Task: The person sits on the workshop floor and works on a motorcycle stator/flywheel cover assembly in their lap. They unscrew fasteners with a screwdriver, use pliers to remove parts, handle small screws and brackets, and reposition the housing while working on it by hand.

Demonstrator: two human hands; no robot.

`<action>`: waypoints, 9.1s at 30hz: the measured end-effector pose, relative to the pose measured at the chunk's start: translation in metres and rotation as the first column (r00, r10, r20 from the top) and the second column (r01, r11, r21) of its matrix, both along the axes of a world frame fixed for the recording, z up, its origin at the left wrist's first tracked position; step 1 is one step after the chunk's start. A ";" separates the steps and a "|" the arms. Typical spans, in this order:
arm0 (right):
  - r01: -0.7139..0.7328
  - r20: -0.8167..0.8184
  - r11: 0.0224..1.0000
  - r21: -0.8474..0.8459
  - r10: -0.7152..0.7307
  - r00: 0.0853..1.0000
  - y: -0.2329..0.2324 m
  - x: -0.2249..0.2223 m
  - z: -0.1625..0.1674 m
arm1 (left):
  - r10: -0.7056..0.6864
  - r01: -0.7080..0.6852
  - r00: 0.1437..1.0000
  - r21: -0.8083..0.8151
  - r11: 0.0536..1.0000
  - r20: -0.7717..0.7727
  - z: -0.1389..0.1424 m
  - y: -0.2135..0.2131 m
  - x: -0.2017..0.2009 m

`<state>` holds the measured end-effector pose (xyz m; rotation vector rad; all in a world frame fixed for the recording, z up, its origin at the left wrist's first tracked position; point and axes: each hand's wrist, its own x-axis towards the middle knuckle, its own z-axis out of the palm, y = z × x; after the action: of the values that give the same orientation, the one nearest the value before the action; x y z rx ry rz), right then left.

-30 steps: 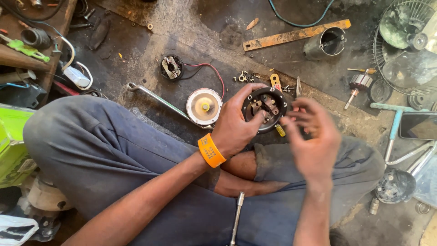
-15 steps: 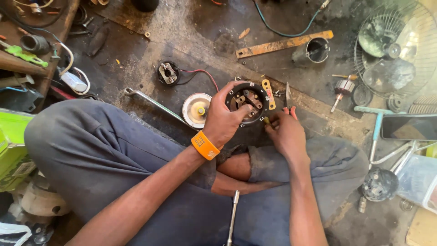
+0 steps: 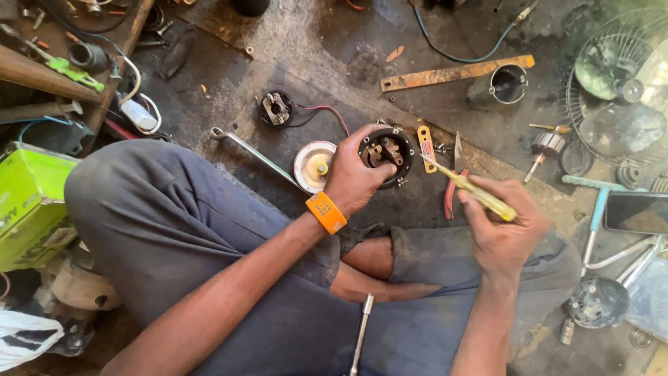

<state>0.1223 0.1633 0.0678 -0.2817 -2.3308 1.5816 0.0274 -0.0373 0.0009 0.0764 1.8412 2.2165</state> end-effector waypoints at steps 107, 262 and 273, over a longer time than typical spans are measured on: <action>-0.169 0.015 0.986 0.011 0.169 0.985 -0.045 -0.014 -0.022 | -0.183 0.124 0.896 0.167 0.978 0.405 0.008 -0.019 -0.012; -0.232 0.391 0.967 0.106 0.174 0.904 -0.065 -0.006 -0.028 | -0.519 0.455 0.850 -0.380 0.805 -0.084 0.028 -0.045 0.025; -0.143 0.462 0.982 -0.121 0.183 0.868 -0.061 -0.004 -0.034 | -0.490 0.448 0.866 -0.280 0.849 -0.102 0.016 -0.049 0.025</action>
<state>0.1181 0.1020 0.0343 -0.5602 -2.7128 1.8659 0.0521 -0.0862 0.0169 0.6210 1.9127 1.6732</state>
